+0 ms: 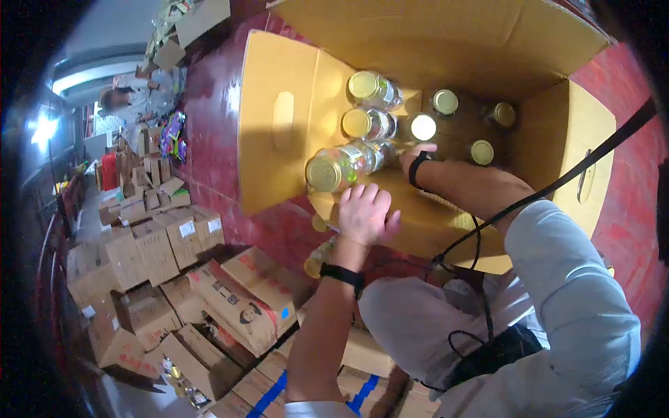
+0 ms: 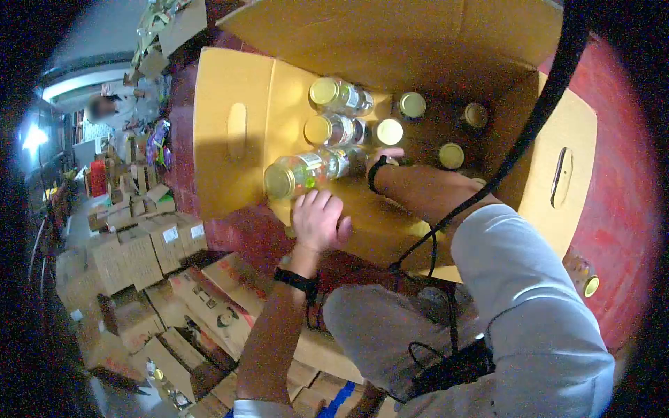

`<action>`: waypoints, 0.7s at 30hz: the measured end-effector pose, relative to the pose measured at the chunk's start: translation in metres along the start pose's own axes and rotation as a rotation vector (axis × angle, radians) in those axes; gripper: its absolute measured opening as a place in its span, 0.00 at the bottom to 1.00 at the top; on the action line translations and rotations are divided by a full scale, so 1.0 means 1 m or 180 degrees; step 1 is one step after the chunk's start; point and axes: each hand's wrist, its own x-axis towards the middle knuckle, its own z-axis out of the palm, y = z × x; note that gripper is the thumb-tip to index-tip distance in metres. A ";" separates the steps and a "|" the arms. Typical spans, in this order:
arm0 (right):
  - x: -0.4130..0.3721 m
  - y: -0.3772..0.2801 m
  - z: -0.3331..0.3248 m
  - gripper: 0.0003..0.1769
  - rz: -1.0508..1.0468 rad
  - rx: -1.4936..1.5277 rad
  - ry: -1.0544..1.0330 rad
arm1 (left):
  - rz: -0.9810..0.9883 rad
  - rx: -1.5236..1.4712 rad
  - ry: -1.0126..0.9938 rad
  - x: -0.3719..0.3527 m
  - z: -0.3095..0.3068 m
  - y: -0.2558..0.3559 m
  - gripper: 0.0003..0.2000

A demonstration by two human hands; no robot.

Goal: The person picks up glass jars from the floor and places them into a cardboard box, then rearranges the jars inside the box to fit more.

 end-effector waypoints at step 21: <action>-0.087 0.128 -0.071 0.18 -0.0908 0.1499 0.1424 | -0.0118 0.0009 0.0018 -0.001 0.000 0.003 0.16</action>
